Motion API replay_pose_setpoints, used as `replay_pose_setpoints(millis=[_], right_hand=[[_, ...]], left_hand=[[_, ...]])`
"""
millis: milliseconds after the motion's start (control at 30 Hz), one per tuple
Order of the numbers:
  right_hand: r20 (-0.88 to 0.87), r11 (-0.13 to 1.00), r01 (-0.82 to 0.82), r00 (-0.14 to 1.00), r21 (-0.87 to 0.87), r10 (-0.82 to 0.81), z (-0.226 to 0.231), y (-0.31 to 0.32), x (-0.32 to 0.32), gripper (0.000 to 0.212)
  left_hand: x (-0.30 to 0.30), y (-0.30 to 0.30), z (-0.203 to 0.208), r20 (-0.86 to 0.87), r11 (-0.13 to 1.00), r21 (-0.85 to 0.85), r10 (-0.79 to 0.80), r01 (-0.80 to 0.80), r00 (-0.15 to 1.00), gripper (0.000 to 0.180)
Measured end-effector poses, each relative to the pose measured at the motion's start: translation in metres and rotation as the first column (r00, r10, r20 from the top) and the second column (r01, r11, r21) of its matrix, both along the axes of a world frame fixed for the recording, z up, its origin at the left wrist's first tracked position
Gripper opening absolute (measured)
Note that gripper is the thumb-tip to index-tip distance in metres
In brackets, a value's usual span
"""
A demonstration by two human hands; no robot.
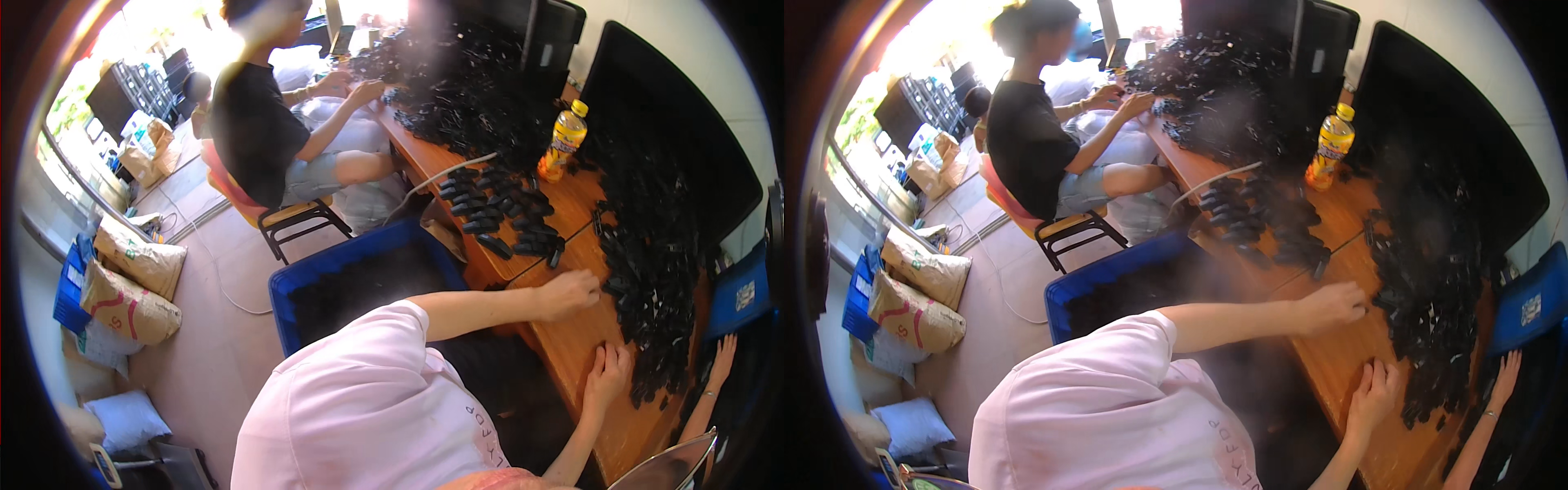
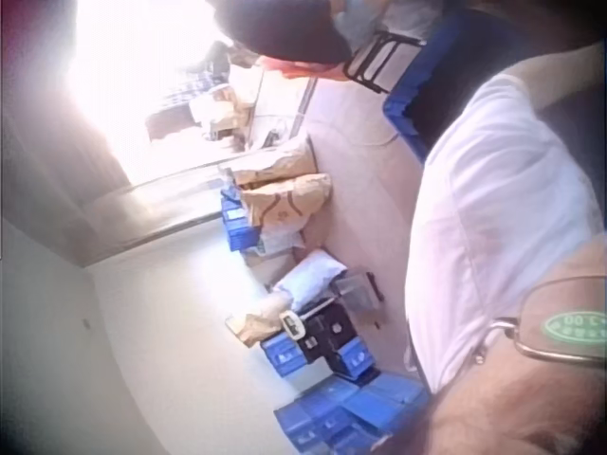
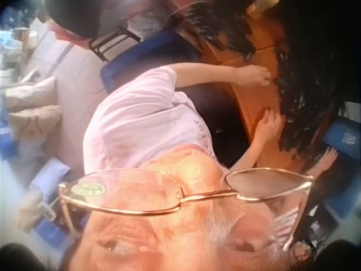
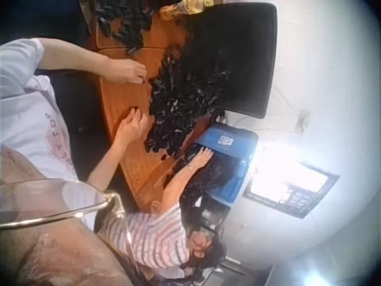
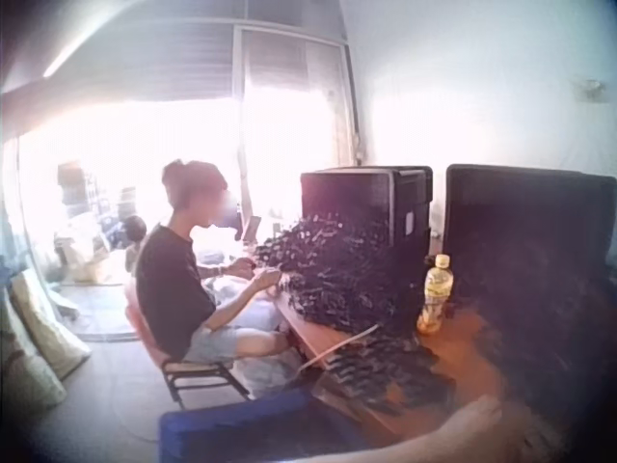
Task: The person assembles small plastic components by hand and arranges the assembled pieces on the table.
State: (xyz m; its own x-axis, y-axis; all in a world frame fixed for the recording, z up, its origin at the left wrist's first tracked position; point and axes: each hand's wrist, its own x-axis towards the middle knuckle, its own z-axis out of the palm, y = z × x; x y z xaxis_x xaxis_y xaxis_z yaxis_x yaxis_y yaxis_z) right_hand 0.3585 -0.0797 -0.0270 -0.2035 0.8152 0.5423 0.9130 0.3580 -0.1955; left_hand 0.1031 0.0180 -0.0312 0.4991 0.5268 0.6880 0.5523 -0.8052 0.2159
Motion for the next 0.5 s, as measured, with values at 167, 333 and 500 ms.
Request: replay_pose_setpoints(millis=[167,333,500], right_hand=[[-0.015,0.998,-0.037,0.999,-0.058,0.036,0.001,-0.011,0.015,0.025],[-0.017,0.954,-0.234,0.972,-0.185,0.235,0.027,-0.008,0.021,0.034],[-0.106,0.871,-0.397,0.918,-0.289,0.383,0.011,0.012,0.036,0.043]], left_hand=[[-0.004,-0.031,-0.006,0.2,0.945,-0.091,-0.29,0.313,0.936,0.013],[0.0,-0.028,-0.01,0.246,0.877,-0.181,-0.398,0.445,0.884,0.009],[0.002,-0.032,-0.009,0.141,0.897,-0.074,-0.424,0.437,0.895,0.01]])
